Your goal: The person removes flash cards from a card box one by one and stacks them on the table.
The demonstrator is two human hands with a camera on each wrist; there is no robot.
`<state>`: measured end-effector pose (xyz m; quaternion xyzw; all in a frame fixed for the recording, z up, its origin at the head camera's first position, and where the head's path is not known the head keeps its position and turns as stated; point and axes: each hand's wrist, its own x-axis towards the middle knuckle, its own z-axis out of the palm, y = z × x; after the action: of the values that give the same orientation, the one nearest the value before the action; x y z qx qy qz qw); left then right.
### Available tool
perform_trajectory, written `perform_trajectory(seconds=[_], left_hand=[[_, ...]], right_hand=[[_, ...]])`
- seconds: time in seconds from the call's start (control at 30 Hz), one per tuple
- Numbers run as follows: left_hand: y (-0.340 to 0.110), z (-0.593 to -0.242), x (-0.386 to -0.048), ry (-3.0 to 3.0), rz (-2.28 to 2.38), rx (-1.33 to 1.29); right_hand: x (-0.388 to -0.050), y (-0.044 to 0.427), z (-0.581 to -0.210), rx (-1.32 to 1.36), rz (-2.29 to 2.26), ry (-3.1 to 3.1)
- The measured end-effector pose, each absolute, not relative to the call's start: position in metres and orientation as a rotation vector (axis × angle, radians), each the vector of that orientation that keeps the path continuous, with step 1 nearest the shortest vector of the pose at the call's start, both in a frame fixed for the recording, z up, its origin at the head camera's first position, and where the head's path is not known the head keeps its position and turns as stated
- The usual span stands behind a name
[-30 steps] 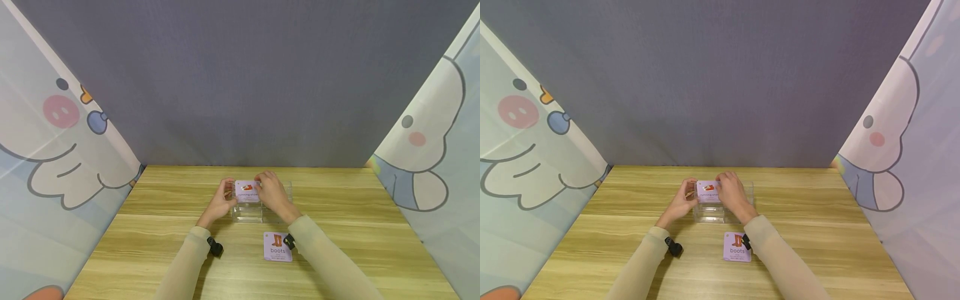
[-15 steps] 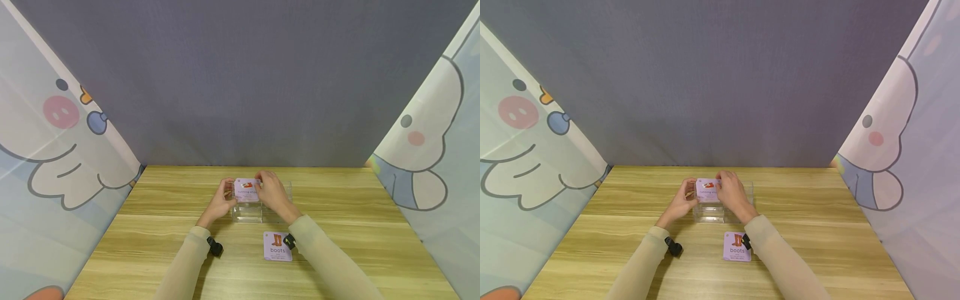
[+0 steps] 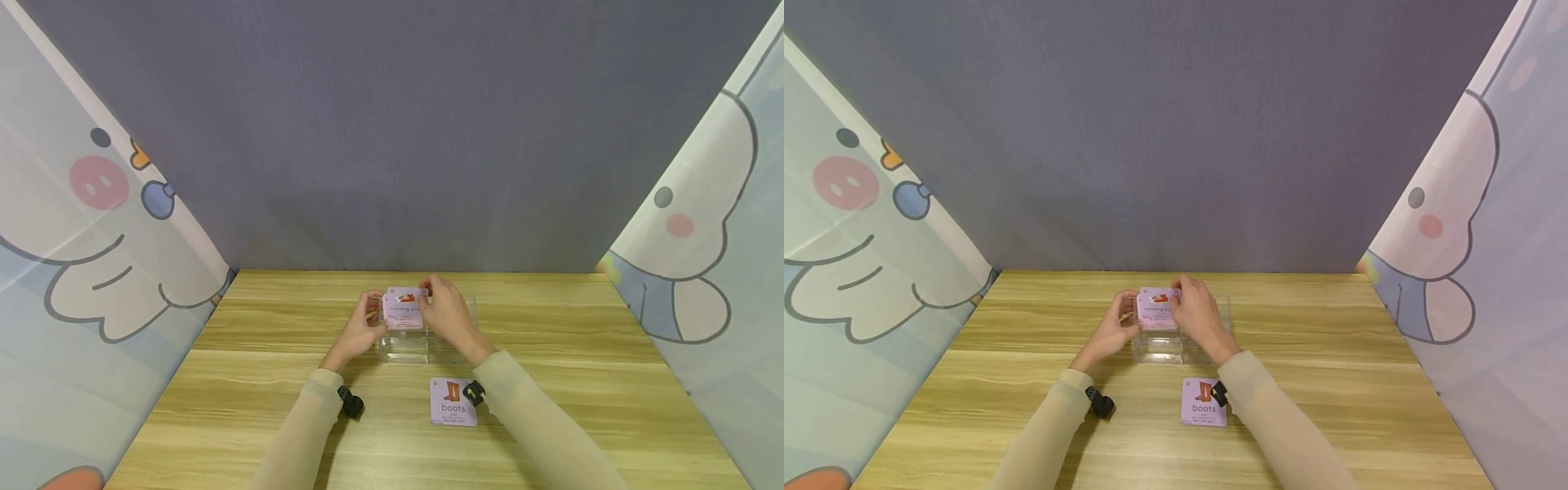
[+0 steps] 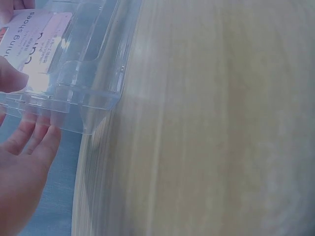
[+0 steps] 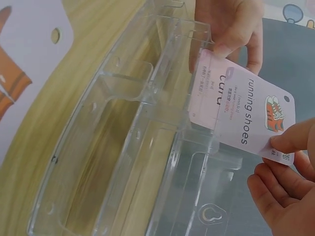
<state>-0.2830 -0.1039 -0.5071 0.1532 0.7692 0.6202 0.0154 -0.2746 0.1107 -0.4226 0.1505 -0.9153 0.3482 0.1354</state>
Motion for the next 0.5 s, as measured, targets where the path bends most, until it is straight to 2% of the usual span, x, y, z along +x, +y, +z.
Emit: perform_trajectory(seconds=[0.17,0.4,0.5], left_hand=[[-0.103,-0.501,-0.281,2.402,1.888,0.462],[-0.101,-0.475,-0.265,2.36,1.932,0.483],[-0.1,-0.484,-0.27,2.375,1.936,0.469]], right_hand=[[-0.274,0.112,-0.42,0.412,1.071,-2.65],[-0.274,0.113,-0.42,0.432,1.199,-2.592],[-0.274,0.114,-0.42,0.444,1.266,-2.564]])
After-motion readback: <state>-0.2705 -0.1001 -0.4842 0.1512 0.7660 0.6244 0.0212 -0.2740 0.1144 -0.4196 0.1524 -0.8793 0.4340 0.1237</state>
